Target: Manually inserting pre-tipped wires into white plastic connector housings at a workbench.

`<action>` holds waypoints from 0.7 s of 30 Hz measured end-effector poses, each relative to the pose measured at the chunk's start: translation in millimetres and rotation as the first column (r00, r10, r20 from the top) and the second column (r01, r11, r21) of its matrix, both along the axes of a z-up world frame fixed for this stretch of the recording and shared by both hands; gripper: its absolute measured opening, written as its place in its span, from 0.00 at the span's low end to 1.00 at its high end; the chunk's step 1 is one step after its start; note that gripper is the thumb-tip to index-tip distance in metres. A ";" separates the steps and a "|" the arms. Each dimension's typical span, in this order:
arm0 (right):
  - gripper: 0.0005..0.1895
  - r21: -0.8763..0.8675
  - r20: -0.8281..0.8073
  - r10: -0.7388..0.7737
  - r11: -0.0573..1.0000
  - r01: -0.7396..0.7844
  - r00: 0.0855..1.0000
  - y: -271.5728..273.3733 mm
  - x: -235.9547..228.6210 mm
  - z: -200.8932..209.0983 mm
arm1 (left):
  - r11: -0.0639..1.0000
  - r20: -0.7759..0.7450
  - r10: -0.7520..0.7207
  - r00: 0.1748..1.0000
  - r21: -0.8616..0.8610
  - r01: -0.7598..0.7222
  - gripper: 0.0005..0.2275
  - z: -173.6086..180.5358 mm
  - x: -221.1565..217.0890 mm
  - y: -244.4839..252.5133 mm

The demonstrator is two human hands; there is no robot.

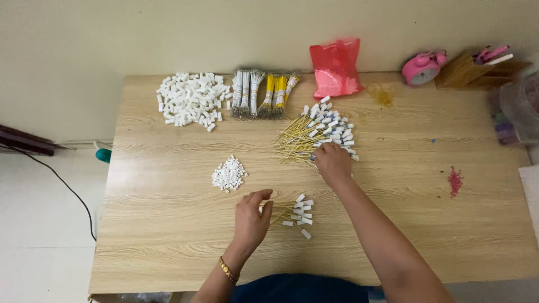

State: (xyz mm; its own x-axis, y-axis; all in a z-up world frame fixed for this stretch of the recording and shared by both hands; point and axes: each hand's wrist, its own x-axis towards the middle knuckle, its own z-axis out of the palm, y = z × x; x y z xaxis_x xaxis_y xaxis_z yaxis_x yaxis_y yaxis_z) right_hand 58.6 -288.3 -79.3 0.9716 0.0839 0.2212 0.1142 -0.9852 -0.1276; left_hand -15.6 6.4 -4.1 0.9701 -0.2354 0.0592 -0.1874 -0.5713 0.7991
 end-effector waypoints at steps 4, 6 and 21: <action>0.08 0.064 0.050 -0.002 0.998 -0.001 0.999 13.4 -17.2 47.9 | 0.999 0.072 0.006 0.997 0.032 -0.009 0.12 23.5 6.7 -5.9; 0.06 0.146 0.053 -0.028 0.989 0.020 0.998 22.9 -29.4 75.6 | 0.999 0.246 -0.006 0.969 0.053 -0.007 0.16 44.4 14.9 -13.3; 0.07 0.507 0.173 0.118 0.841 -0.191 0.978 52.5 -96.5 206.5 | 0.927 -0.140 -0.362 0.922 -0.161 0.339 0.08 72.1 55.5 -37.5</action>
